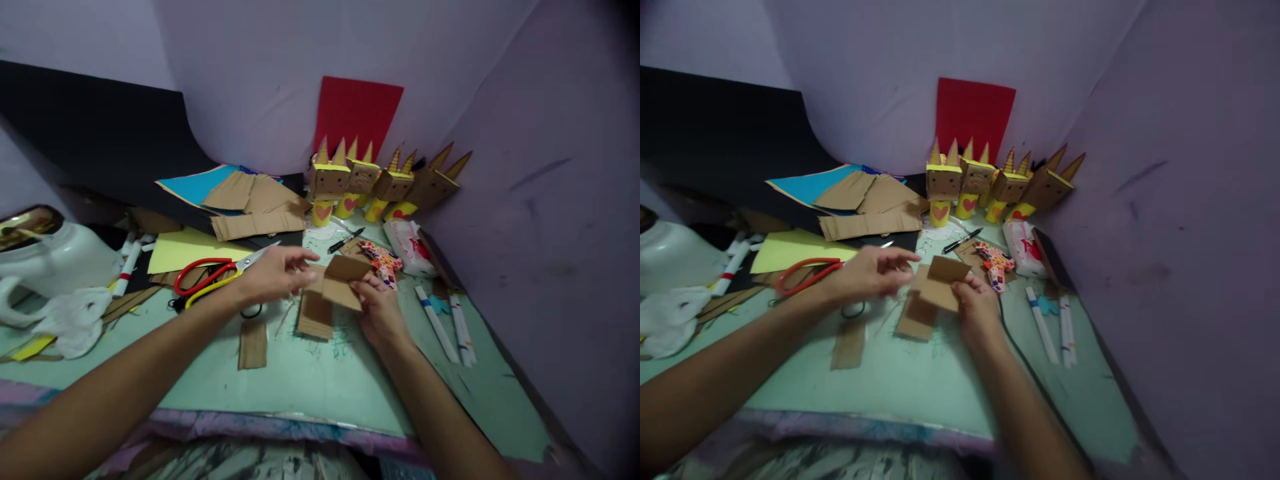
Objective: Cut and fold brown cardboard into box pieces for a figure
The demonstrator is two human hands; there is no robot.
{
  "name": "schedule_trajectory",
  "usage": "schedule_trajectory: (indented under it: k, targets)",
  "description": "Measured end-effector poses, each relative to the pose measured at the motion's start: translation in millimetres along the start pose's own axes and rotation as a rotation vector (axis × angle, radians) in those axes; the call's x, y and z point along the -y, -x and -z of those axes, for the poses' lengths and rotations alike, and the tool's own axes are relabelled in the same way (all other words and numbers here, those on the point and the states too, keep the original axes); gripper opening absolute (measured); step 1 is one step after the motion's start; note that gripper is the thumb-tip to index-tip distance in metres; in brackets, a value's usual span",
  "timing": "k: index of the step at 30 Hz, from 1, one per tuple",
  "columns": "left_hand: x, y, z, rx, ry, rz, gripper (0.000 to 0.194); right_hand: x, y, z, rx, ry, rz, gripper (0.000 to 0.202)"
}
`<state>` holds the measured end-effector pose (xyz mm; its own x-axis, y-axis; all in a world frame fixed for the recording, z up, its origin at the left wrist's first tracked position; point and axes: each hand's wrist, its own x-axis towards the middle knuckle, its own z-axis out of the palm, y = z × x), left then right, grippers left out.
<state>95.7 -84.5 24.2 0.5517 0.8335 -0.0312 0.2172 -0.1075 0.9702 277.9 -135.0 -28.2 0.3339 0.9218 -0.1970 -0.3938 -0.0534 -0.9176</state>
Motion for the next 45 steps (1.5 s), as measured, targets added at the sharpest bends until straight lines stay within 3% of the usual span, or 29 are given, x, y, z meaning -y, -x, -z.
schedule_trajectory:
  k: [4, 6, 8, 10, 12, 14, 16, 18, 21, 23, 26, 29, 33, 38, 45]
  targets:
    - [-28, 20, 53.4, -0.076, -0.432, -0.088, 0.017, 4, -4, 2, -0.045, -0.065, 0.011, 0.021]
    - [-29, 25, 71.7, -0.074, -0.579, -0.07, 0.021, 5, -5, 1, -0.076, -0.086, 0.015, 0.024]
    - [-20, 22, 78.9, -0.067, -0.713, -0.041, 0.019, 6, -6, 1, -0.104, -0.101, 0.017, 0.026]
    - [-7, 15, 73.7, -0.045, -0.782, -0.027, 0.017, 7, -6, 0, -0.125, -0.111, 0.02, 0.026]
    - [7, 7, 58.5, -0.031, -0.806, -0.055, 0.036, 7, -7, 0, -0.143, -0.117, 0.026, 0.027]
    - [20, 1, 39.8, -0.099, -0.895, -0.164, 0.063, 7, -7, 0, -0.155, -0.118, 0.031, 0.027]
    - [31, -3, 25.6, -0.153, -0.937, -0.235, 0.071, 7, -7, 1, -0.155, -0.117, 0.03, 0.026]
    - [36, -7, 22.2, -0.204, -0.875, -0.252, 0.066, 7, -7, 1, -0.149, -0.116, 0.024, 0.026]
    - [32, -11, 37.5, -0.268, -0.72, -0.232, 0.056, 6, -6, 0, -0.141, -0.114, 0.016, 0.026]
    - [24, -13, 54.6, -0.328, -0.391, -0.206, 0.056, 6, -6, -1, -0.14, -0.108, 0.004, 0.027]
    - [12, -10, 75.3, -0.391, 0.336, -0.165, 0.052, 5, -4, -4, -0.117, -0.093, -0.039, 0.029]
    - [5, -4, 79.9, -0.381, 0.648, -0.108, 0.034, 5, -2, -7, -0.078, -0.08, -0.084, 0.028]
    - [5, 1, 66.6, -0.21, 0.709, 0.018, 0.029, 4, 0, -8, -0.066, -0.061, -0.103, 0.027]
    - [13, -1, 49.8, -0.054, 0.703, 0.045, 0.032, 2, -1, -8, -0.05, -0.039, -0.091, 0.024]
    - [8, 6, 23.5, -0.12, 0.239, -0.069, 0.038, -4, 0, -10, 0.014, 0.064, -0.114, 0.024]
